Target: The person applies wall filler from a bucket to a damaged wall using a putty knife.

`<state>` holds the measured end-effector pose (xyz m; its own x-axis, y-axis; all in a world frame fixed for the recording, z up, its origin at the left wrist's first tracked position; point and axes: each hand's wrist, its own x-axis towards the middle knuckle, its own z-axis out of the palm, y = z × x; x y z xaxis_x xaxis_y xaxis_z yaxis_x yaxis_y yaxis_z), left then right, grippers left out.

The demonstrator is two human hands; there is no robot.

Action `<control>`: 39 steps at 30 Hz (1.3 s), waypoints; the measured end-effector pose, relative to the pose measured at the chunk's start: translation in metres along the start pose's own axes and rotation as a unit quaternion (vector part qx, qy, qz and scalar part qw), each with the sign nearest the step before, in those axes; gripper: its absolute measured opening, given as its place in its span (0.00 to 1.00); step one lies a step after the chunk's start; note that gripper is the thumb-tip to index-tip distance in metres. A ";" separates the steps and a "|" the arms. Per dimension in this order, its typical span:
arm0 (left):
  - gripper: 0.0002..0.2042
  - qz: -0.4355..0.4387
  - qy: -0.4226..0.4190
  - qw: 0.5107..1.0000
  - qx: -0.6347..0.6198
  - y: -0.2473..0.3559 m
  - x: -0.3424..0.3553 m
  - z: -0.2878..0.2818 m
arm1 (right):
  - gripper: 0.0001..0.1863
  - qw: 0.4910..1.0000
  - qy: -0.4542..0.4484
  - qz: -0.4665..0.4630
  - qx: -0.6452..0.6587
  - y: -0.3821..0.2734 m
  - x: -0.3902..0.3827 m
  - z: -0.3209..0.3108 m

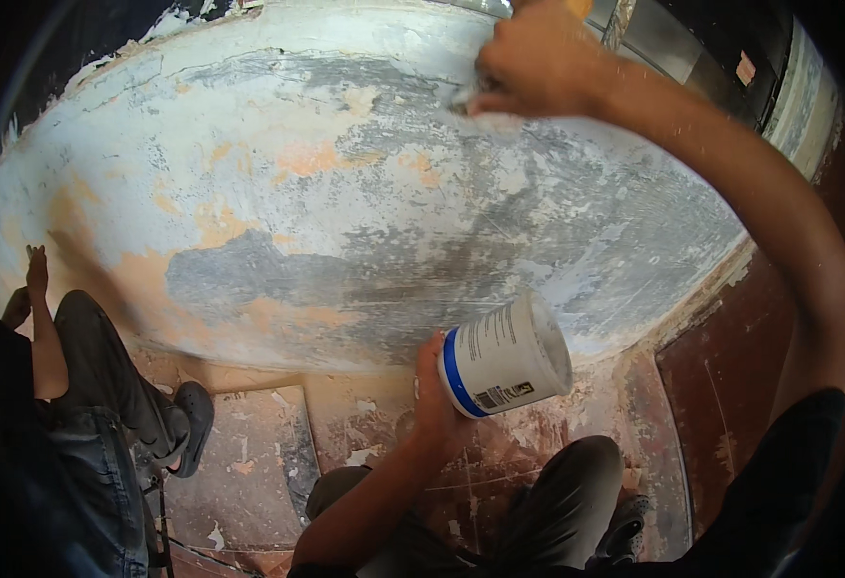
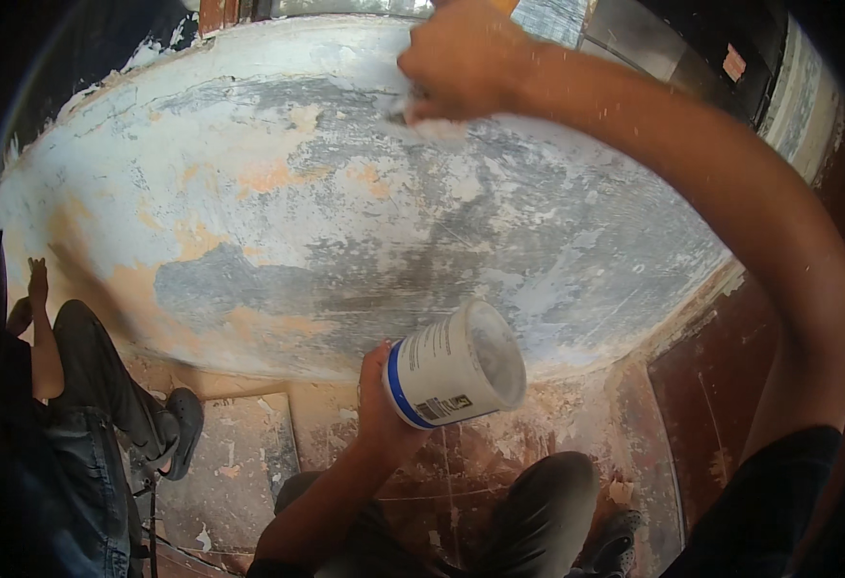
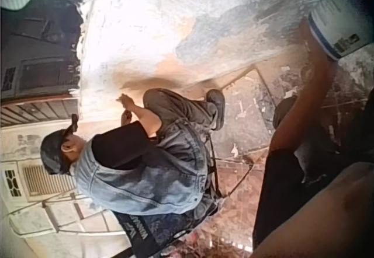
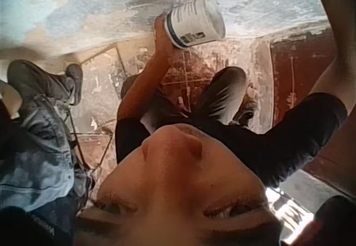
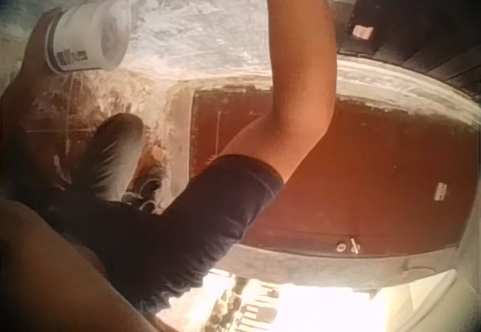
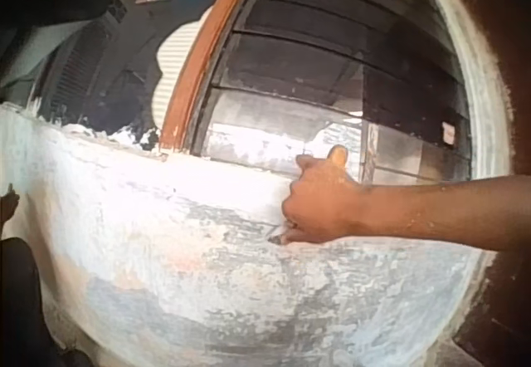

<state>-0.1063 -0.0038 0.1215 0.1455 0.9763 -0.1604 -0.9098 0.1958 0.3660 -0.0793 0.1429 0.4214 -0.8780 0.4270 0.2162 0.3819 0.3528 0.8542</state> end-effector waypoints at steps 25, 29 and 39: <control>0.30 -0.019 0.017 1.000 -0.017 -0.002 0.000 0.001 | 0.28 0.968 0.224 0.018 -0.110 0.081 0.012 -0.061; 0.31 -0.003 0.006 1.000 -0.028 0.001 0.007 -0.009 | 0.29 0.959 0.264 -0.067 -0.078 0.037 -0.007 -0.033; 0.29 0.061 -0.162 0.984 0.045 -0.005 0.008 -0.028 | 0.28 0.960 0.264 0.005 -0.097 0.063 0.011 -0.064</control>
<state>-0.1116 0.0006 0.0931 0.1679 0.9682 0.1854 -0.8918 0.0690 0.4472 -0.0833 0.1164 0.5083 -0.9177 -0.0693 0.3912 0.3759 0.1680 0.9113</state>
